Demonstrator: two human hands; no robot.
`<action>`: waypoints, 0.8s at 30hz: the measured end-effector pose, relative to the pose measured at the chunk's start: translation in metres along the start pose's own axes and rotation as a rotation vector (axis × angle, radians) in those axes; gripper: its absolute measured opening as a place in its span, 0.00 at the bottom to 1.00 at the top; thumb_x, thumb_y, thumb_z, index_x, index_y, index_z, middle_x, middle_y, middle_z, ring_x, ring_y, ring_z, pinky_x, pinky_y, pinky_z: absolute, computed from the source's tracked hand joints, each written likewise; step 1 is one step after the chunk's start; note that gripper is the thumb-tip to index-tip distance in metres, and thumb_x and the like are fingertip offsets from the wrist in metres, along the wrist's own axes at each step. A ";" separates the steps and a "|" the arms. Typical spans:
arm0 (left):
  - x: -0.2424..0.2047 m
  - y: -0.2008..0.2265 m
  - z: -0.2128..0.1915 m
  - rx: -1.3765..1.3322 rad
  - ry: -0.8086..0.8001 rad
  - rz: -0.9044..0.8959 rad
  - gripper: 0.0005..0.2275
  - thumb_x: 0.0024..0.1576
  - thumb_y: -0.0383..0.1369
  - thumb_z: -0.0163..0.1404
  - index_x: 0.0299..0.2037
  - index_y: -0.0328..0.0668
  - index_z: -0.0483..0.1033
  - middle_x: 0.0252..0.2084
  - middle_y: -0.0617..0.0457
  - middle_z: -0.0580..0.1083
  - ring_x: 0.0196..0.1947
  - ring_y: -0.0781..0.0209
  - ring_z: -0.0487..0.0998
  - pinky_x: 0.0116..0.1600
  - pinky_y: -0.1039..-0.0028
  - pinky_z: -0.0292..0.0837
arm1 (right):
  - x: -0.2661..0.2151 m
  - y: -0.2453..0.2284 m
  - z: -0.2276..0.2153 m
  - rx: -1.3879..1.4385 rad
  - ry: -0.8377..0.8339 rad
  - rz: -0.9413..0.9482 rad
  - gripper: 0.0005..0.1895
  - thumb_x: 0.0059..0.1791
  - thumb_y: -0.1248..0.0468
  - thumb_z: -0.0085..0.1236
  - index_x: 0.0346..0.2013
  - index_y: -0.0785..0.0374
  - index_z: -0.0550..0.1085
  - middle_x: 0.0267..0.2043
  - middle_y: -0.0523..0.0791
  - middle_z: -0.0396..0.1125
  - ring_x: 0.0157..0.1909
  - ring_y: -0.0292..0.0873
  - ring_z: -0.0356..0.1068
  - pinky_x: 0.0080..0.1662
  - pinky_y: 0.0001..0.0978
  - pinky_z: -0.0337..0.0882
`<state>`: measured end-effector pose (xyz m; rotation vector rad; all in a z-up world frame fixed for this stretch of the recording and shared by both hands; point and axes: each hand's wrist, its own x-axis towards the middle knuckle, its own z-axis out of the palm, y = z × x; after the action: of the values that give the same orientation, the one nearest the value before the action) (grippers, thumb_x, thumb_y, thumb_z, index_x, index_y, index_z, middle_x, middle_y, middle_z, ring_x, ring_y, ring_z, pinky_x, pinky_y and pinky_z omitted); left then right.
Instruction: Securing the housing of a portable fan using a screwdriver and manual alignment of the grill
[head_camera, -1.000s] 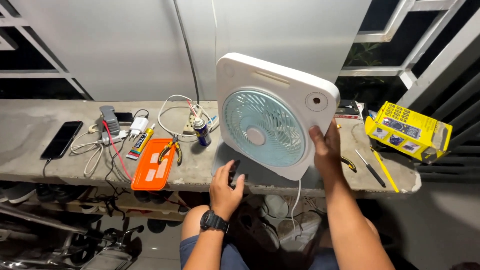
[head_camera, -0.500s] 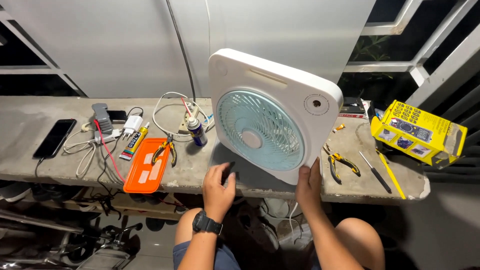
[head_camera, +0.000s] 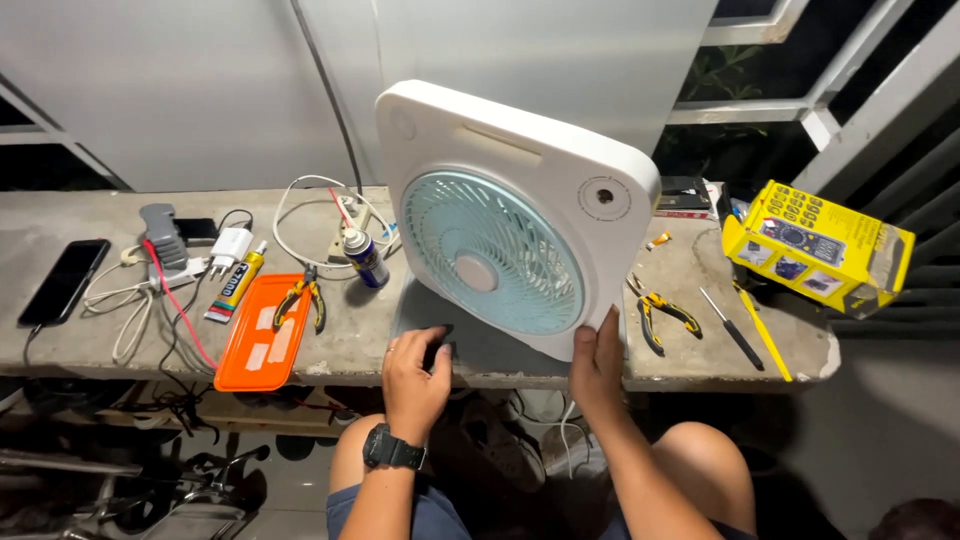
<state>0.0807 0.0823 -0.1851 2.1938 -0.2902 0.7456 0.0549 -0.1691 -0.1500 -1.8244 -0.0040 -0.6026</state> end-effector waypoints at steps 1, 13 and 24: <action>0.000 -0.001 -0.002 -0.002 -0.004 0.002 0.09 0.58 0.31 0.61 0.49 0.49 0.86 0.39 0.51 0.82 0.43 0.45 0.82 0.53 0.59 0.77 | -0.001 -0.002 0.000 -0.002 0.004 0.003 0.44 0.61 0.40 0.28 0.81 0.72 0.49 0.76 0.70 0.54 0.78 0.74 0.52 0.73 0.68 0.53; -0.071 -0.079 -0.095 -0.142 -0.443 -0.454 0.17 0.59 0.38 0.59 0.58 0.50 0.86 0.61 0.56 0.84 0.62 0.61 0.83 0.69 0.68 0.73 | -0.003 0.155 0.006 -0.163 0.080 0.049 0.50 0.61 0.37 0.31 0.80 0.81 0.48 0.82 0.71 0.44 0.84 0.67 0.45 0.78 0.52 0.45; -0.130 -0.159 -0.077 -0.976 -0.355 -1.313 0.30 0.63 0.64 0.47 0.40 0.40 0.84 0.36 0.47 0.81 0.39 0.51 0.83 0.48 0.66 0.76 | 0.000 0.097 0.004 -0.067 0.145 -0.042 0.49 0.63 0.35 0.33 0.81 0.75 0.45 0.80 0.68 0.53 0.79 0.67 0.54 0.69 0.60 0.58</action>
<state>0.0127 0.2406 -0.3196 1.1228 0.5115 -0.4686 0.0855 -0.1992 -0.2369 -1.8446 0.0767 -0.7717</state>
